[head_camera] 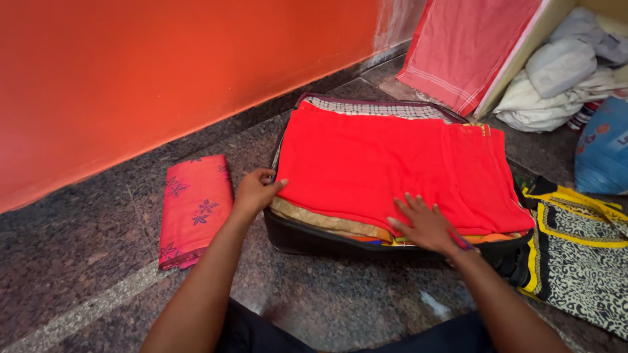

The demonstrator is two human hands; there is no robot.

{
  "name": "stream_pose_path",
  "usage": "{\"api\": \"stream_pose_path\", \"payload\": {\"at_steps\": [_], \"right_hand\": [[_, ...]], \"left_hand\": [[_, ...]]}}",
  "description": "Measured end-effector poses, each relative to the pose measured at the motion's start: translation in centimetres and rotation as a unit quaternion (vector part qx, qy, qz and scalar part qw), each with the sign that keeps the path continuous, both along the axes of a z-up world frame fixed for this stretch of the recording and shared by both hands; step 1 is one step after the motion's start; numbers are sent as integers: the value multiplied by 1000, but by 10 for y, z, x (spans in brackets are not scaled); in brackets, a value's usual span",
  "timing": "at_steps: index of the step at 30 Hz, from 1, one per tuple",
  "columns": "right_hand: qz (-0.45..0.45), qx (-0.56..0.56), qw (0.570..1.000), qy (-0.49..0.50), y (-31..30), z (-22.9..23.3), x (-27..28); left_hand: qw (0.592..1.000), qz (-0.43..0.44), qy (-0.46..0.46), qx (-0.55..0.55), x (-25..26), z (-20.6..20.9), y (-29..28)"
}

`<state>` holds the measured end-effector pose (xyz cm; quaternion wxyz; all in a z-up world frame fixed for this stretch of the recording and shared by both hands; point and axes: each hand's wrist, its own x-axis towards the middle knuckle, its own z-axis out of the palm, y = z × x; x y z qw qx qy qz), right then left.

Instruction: The person packs a suitcase by placing folded garments into it one by one and smoothing them down.

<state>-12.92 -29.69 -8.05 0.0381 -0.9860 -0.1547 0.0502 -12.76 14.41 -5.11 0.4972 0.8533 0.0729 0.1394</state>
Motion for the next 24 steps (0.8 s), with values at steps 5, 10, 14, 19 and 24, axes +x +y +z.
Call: {"api": "stream_pose_path", "payload": {"at_steps": [5, 10, 14, 19, 24], "right_hand": [[-36, 66, 974, -213, -49, -1, -10], [-57, -37, 993, -98, -52, -9, -2], [-90, -16, 985, -143, -31, 11, -20], [-79, 111, 955, -263, 47, 54, -52], [148, 240, 934, -221, 173, 73, -68]], "left_hand": [[996, 43, 69, 43, -8, 9, -7], [992, 49, 43, 111, -32, 39, -31], [949, 77, 80, 296, -52, 60, -44], [967, 79, 62, 232, -53, 59, -42], [973, 83, -125, 178, -29, 34, -41]]}}
